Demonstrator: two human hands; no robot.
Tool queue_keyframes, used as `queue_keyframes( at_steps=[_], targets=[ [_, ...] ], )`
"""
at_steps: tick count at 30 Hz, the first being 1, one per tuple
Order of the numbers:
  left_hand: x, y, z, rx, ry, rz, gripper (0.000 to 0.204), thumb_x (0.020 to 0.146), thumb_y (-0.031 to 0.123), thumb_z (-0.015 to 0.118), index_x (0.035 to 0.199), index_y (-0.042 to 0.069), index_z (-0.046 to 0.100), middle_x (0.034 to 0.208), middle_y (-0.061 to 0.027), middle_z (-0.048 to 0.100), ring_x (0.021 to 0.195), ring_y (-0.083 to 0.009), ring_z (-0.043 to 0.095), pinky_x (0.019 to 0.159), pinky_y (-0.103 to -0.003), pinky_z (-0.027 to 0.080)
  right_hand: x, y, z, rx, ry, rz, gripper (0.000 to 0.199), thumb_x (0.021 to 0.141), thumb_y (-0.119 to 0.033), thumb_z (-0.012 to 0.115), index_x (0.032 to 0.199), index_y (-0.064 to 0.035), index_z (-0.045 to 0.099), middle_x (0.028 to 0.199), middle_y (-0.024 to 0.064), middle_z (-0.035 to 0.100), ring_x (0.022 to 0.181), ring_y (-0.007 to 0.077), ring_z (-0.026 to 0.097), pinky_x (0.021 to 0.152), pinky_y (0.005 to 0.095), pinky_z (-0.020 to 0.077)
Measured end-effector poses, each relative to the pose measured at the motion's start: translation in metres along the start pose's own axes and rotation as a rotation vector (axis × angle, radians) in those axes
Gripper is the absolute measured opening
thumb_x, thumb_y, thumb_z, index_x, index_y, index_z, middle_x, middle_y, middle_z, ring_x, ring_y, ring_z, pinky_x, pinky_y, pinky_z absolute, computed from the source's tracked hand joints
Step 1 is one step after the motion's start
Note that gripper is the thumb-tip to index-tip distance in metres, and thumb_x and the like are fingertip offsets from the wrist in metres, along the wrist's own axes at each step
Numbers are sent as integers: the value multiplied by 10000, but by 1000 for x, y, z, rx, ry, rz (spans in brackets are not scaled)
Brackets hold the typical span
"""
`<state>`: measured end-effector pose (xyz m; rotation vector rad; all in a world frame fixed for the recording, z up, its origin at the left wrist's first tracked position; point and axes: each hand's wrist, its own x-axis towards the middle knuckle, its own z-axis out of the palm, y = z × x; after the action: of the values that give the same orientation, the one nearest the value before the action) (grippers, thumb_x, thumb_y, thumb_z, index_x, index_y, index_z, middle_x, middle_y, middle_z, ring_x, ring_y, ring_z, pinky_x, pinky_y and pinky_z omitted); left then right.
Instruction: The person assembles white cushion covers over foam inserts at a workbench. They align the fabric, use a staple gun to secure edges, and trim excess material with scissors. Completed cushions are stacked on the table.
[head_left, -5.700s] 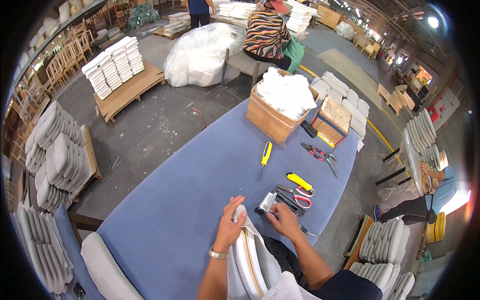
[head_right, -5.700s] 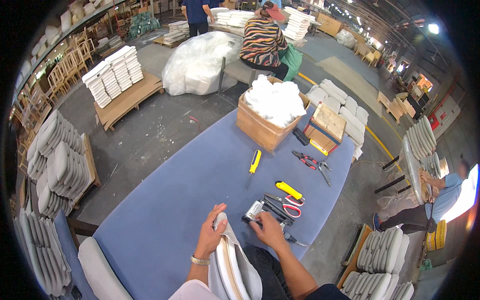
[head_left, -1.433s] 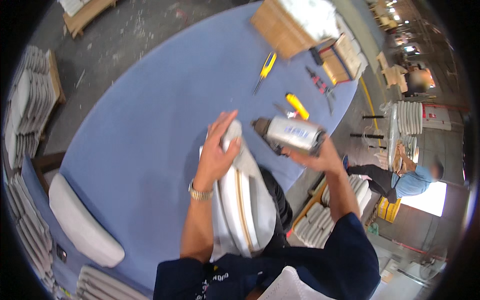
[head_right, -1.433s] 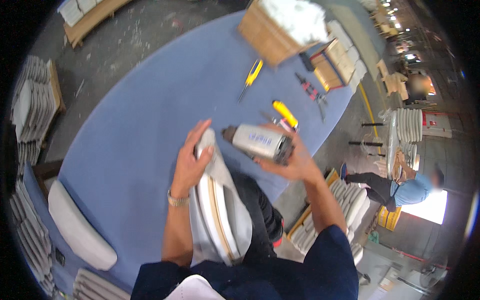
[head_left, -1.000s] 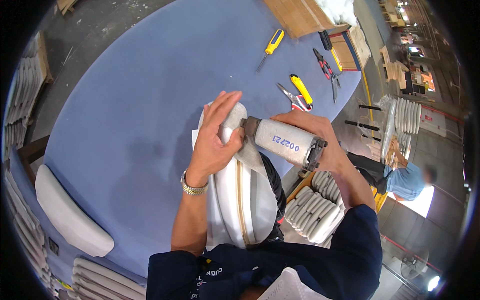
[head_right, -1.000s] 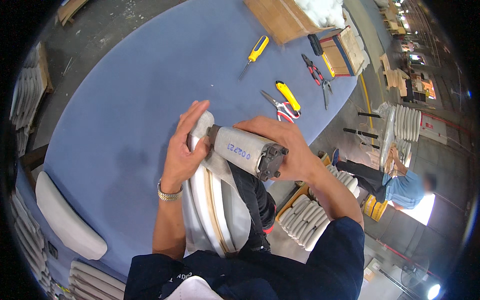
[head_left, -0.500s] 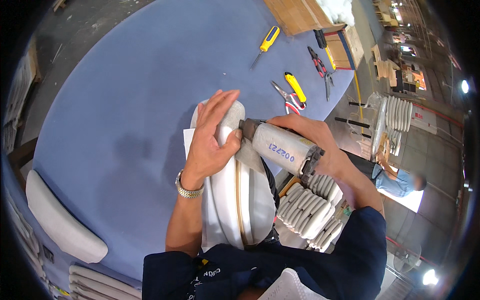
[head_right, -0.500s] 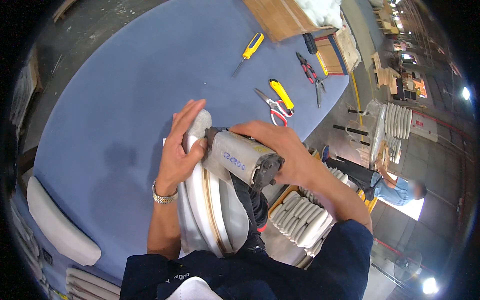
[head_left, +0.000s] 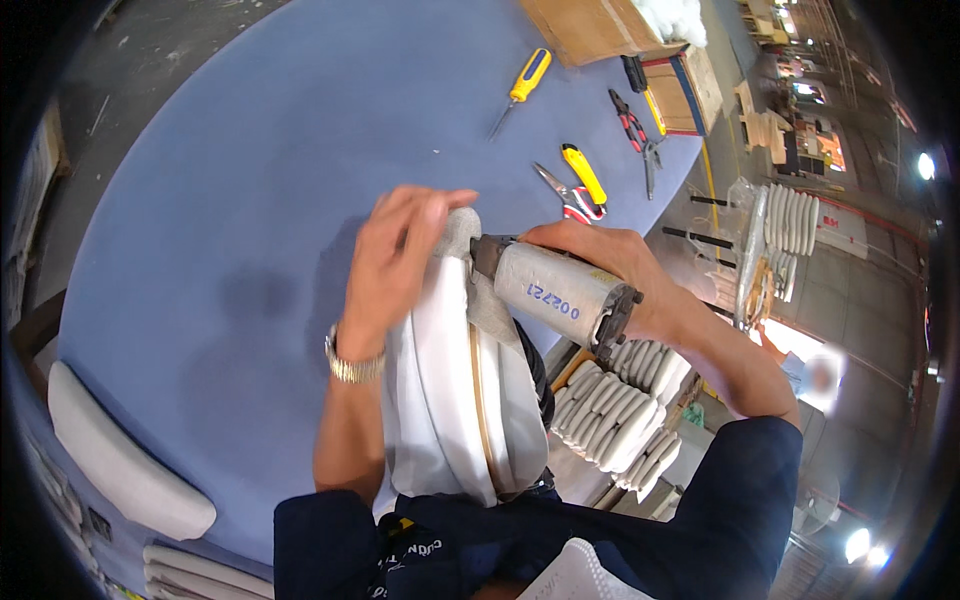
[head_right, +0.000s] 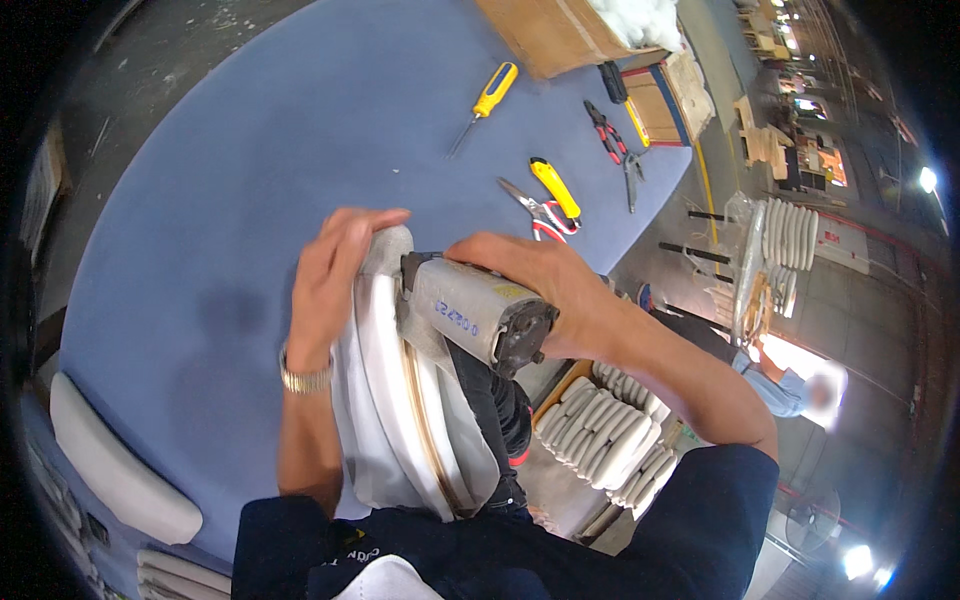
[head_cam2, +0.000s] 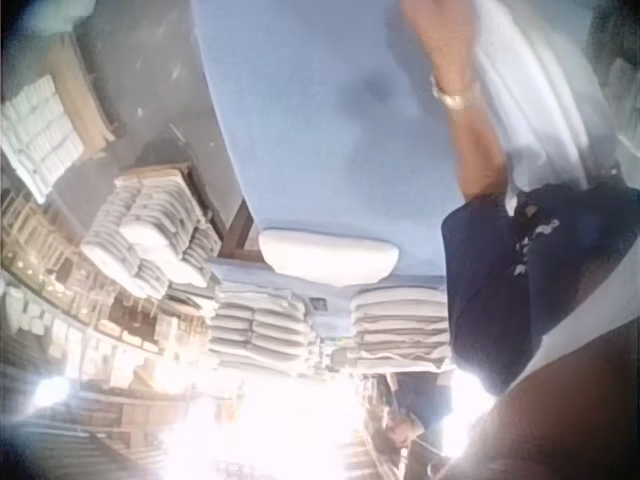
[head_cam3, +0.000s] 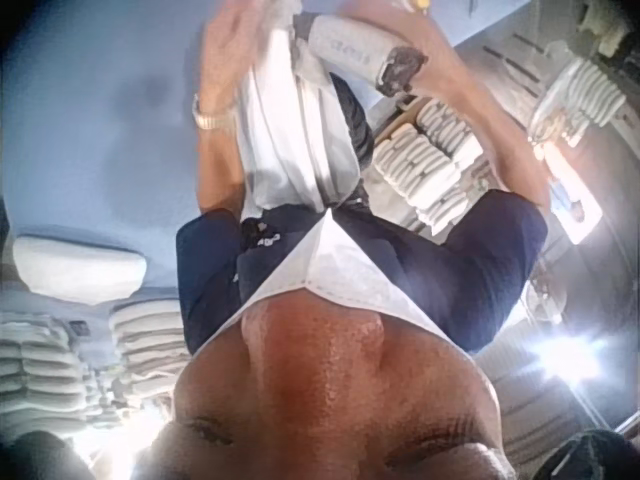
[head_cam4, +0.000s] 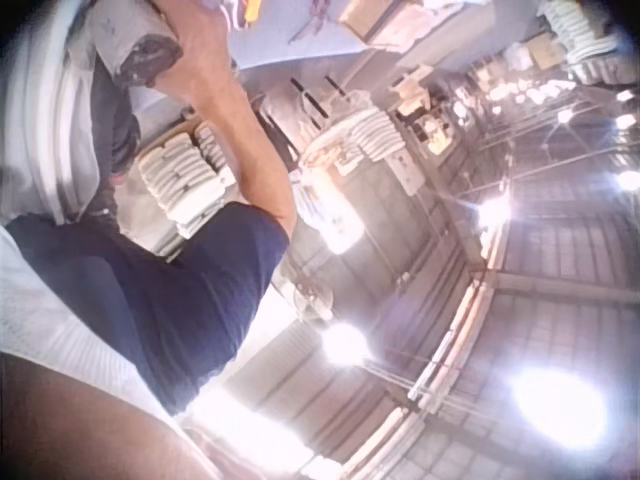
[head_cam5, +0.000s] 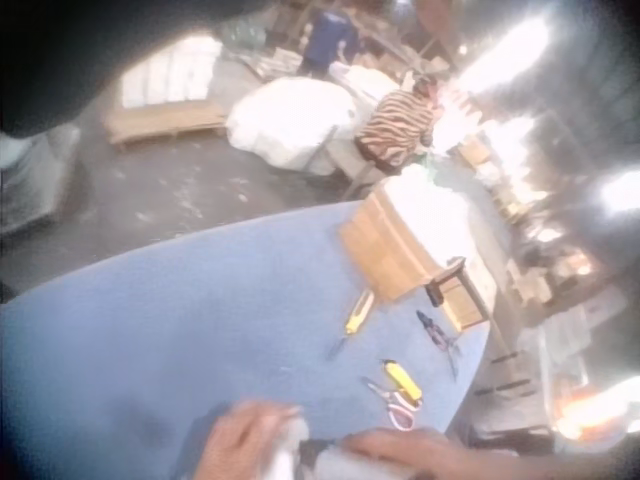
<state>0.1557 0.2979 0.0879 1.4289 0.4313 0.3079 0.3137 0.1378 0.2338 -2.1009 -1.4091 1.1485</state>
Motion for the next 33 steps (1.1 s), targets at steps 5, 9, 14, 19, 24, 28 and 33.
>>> queue_keyframes(
  at_steps=[5,9,14,19,24,28,33],
  targets=[
    [53,3,10,-8,-323,-48,652,1061,494,475,728,19,773,522,-56,461,525,-207,425,561,-405,367,-5,-6,15,39,22,11,673,706,-158,824,1325,-77,576,1208,132,677,1082,355,686,898,371,540],
    [40,-6,12,119,-177,-12,690,1069,482,440,662,16,744,445,-58,382,444,-201,383,507,-391,354,-12,6,18,-22,66,-36,725,669,-160,833,1342,-70,579,1230,135,678,1091,357,686,908,380,542],
    [29,-6,11,-11,-116,47,631,1066,410,459,651,22,733,460,-61,406,451,-170,402,502,-362,352,-15,8,20,-28,90,-86,767,664,-179,831,1375,-40,578,1272,157,675,1105,365,683,930,389,543],
    [29,-7,12,-56,-122,6,608,1066,385,465,655,24,732,469,-71,429,457,-171,426,503,-361,353,-14,4,12,-28,47,-69,758,688,-200,819,1380,-11,572,1291,177,667,1123,368,676,949,392,537],
    [30,-13,13,-83,-138,28,620,1081,379,457,675,-5,726,519,-45,495,515,-134,442,528,-333,353,-12,1,6,-27,12,-42,731,716,-205,802,1384,-23,569,1280,176,670,1114,377,677,952,397,533],
    [31,-14,16,-53,-99,70,605,1072,386,463,656,39,733,483,-94,455,457,-206,444,509,-377,355,-6,-3,0,34,-30,26,715,717,-202,802,1376,-42,573,1271,170,674,1106,375,680,949,400,532],
    [30,-19,15,-95,-90,105,622,1093,385,448,671,12,715,561,-110,556,505,-219,509,539,-368,399,16,-15,-21,35,-178,79,667,726,-207,802,1341,-61,588,1237,155,683,1086,361,688,914,395,544]
  ],
)
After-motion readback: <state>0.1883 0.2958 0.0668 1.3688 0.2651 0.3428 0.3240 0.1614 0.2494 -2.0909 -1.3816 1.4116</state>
